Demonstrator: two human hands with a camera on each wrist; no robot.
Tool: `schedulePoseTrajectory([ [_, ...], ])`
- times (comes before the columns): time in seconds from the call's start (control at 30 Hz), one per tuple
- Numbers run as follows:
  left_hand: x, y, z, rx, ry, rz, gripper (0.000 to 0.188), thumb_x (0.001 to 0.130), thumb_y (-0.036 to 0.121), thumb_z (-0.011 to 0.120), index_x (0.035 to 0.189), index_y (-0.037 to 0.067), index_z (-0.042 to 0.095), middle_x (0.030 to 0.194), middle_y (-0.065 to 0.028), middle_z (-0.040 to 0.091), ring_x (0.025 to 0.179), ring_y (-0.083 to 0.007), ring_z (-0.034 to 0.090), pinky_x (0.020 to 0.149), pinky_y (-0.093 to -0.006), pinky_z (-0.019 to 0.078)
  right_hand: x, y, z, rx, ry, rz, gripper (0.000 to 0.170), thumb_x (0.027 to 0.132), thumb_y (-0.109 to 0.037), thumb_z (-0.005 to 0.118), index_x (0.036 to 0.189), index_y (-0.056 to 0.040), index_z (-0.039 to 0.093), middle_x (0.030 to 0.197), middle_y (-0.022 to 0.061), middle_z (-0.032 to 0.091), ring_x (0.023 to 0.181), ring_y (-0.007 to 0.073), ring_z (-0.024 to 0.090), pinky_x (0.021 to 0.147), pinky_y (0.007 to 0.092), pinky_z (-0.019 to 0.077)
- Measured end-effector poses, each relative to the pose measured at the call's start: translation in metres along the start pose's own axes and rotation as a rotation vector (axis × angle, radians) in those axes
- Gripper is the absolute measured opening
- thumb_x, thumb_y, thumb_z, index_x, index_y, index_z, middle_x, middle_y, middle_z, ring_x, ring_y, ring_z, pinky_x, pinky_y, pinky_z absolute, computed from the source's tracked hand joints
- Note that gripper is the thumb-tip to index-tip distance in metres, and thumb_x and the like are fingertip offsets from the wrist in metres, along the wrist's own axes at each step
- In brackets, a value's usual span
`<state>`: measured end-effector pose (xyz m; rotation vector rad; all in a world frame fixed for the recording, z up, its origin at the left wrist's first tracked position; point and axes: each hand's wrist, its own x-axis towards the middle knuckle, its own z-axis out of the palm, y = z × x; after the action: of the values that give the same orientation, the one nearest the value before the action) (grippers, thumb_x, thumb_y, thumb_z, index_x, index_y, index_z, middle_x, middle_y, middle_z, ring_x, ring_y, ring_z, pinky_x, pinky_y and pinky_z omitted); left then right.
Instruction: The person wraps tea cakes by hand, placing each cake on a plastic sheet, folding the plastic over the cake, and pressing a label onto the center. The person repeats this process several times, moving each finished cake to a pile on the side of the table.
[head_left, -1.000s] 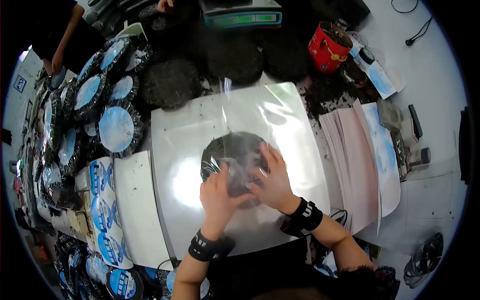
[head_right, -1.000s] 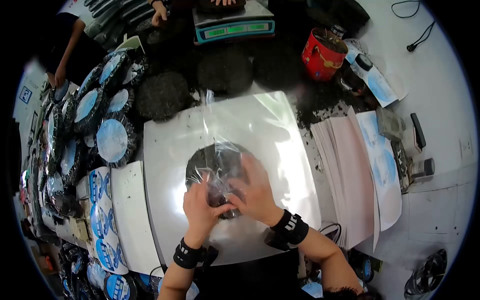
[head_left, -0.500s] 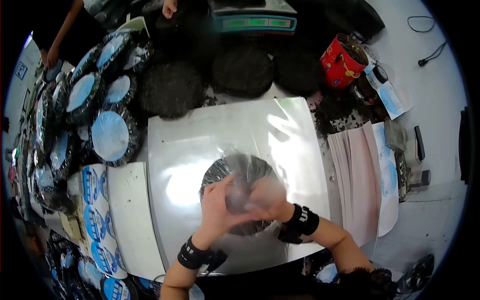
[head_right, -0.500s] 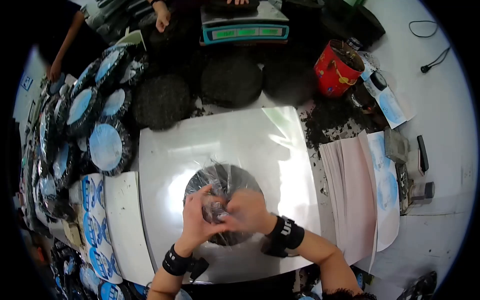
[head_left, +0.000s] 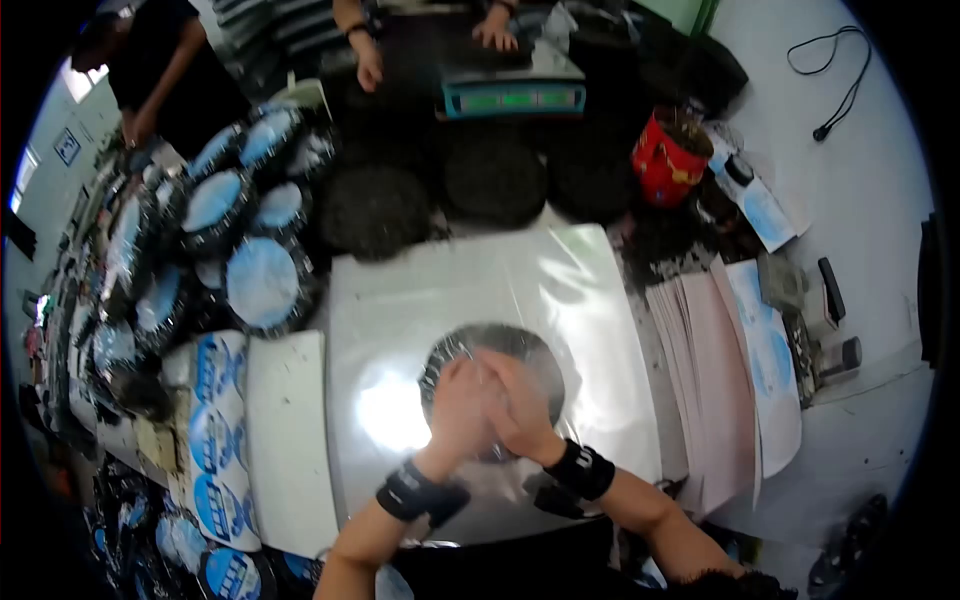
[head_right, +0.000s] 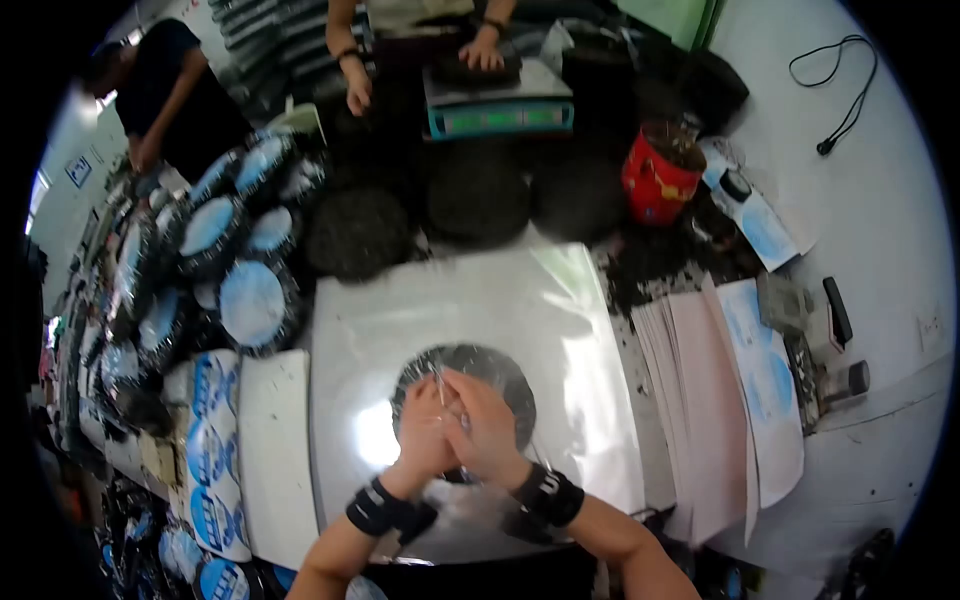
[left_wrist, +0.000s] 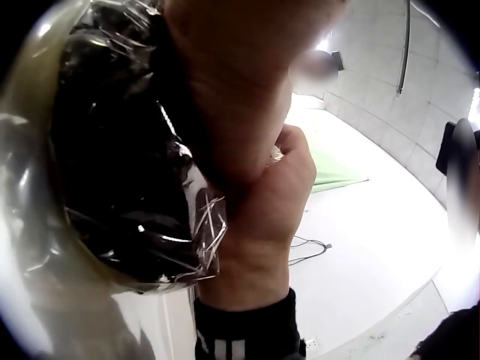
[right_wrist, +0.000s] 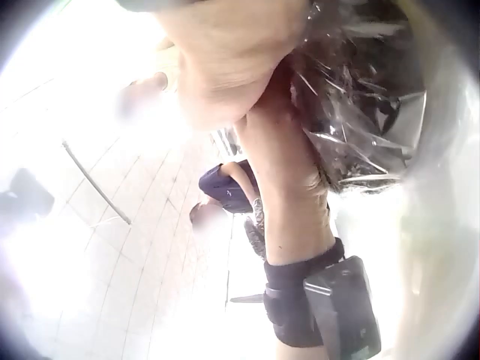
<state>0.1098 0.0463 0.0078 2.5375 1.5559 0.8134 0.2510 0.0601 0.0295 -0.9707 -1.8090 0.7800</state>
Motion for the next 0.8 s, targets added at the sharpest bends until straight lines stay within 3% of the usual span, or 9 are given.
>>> schedulePoseTrajectory([
  [0.13, -0.001, 0.026, -0.013, -0.353, 0.255, -0.236, 0.054, 0.066, 0.018, 0.081, 0.116, 0.004, 0.068, 0.122, -0.0141, 0.062, 0.119, -0.0377, 0.057, 0.11, -0.0532, 0.041, -0.013, -0.003, -0.005, 0.167, 0.066, 0.368, 0.023, 0.092, -0.001, 0.052, 0.108, 0.0029, 0.066, 0.106, 0.0172, 0.069, 0.099, 0.0303, 0.067, 0.089, 0.0386, 0.0518],
  [0.17, -0.003, 0.027, -0.01, -0.409, 0.329, -0.324, 0.056, 0.066, 0.019, 0.082, 0.118, 0.003, 0.067, 0.124, -0.0149, 0.061, 0.12, -0.038, 0.057, 0.11, -0.0537, 0.0411, -0.023, 0.002, -0.003, 0.008, 0.036, 0.097, 0.024, 0.091, 0.001, 0.048, 0.108, 0.002, 0.065, 0.107, 0.0184, 0.067, 0.099, 0.0344, 0.065, 0.088, 0.04, 0.0512],
  [0.23, -0.005, 0.019, -0.01, -0.304, 0.069, -0.171, 0.061, 0.067, 0.022, 0.084, 0.122, 0.002, 0.065, 0.127, -0.0176, 0.059, 0.125, -0.0387, 0.055, 0.112, -0.0541, 0.0399, -0.044, -0.018, -0.008, -0.205, -0.054, 0.056, 0.026, 0.094, -0.001, 0.055, 0.119, 0.0008, 0.064, 0.129, 0.0235, 0.061, 0.118, 0.0392, 0.061, 0.104, 0.0411, 0.048],
  [0.4, 0.002, 0.016, -0.025, -0.175, -0.12, -0.064, 0.071, 0.074, 0.032, 0.083, 0.131, -0.002, 0.06, 0.142, -0.0255, 0.051, 0.141, -0.0428, 0.043, 0.119, -0.0553, 0.0332, -0.025, -0.037, -0.076, -0.025, -0.358, 0.472, 0.022, 0.092, -0.016, 0.067, 0.11, -0.0046, 0.073, 0.106, 0.0172, 0.072, 0.1, 0.0381, 0.068, 0.094, 0.0438, 0.0534],
  [0.53, 0.0, 0.033, -0.029, -0.31, -0.134, -0.153, 0.086, 0.077, 0.037, 0.079, 0.143, -0.009, 0.048, 0.158, -0.0267, 0.039, 0.149, -0.0425, 0.034, 0.123, -0.0544, 0.0268, 0.004, 0.021, -0.043, -0.296, -0.497, 0.091, 0.019, 0.087, -0.022, 0.065, 0.099, -0.008, 0.072, 0.093, 0.0123, 0.068, 0.084, 0.034, 0.066, 0.073, 0.0446, 0.0528],
  [0.67, 0.0, 0.045, -0.011, -0.034, -0.191, -0.146, 0.071, 0.089, 0.026, 0.066, 0.147, -0.009, 0.047, 0.156, -0.0255, 0.045, 0.149, -0.0398, 0.037, 0.124, -0.0524, 0.0253, -0.009, -0.011, -0.136, 0.114, -0.26, 0.497, 0.015, 0.089, -0.011, 0.069, 0.101, -0.0029, 0.072, 0.104, 0.0113, 0.075, 0.092, 0.0246, 0.071, 0.081, 0.0361, 0.0549],
  [0.7, 0.0, 0.047, -0.013, 0.002, -0.202, -0.145, 0.065, 0.091, 0.025, 0.062, 0.145, -0.01, 0.049, 0.154, -0.0253, 0.047, 0.148, -0.0385, 0.039, 0.124, -0.0524, 0.0255, -0.023, 0.022, -0.187, -0.212, 0.0, 0.133, 0.015, 0.092, -0.01, 0.067, 0.104, -0.0021, 0.073, 0.099, 0.0093, 0.077, 0.088, 0.0186, 0.072, 0.079, 0.0317, 0.0553],
  [0.77, 0.0, 0.05, -0.013, 0.032, -0.195, -0.123, 0.063, 0.091, 0.023, 0.062, 0.144, -0.009, 0.05, 0.154, -0.0244, 0.047, 0.148, -0.0389, 0.04, 0.123, -0.0524, 0.0262, -0.036, 0.005, -0.289, -0.571, 0.438, 0.629, 0.016, 0.095, -0.016, 0.067, 0.096, -0.0002, 0.069, 0.086, 0.0142, 0.074, 0.076, 0.0215, 0.07, 0.069, 0.0331, 0.0532],
  [0.8, 0.001, 0.05, -0.013, 0.061, -0.178, -0.112, 0.063, 0.091, 0.022, 0.061, 0.144, -0.009, 0.05, 0.154, -0.0239, 0.047, 0.147, -0.0391, 0.04, 0.123, -0.0524, 0.0266, -0.075, 0.037, -0.356, -0.835, 0.482, 0.459, 0.024, 0.099, -0.023, 0.065, 0.094, 0.0001, 0.064, 0.08, 0.0175, 0.069, 0.074, 0.0269, 0.069, 0.066, 0.0401, 0.0524],
])
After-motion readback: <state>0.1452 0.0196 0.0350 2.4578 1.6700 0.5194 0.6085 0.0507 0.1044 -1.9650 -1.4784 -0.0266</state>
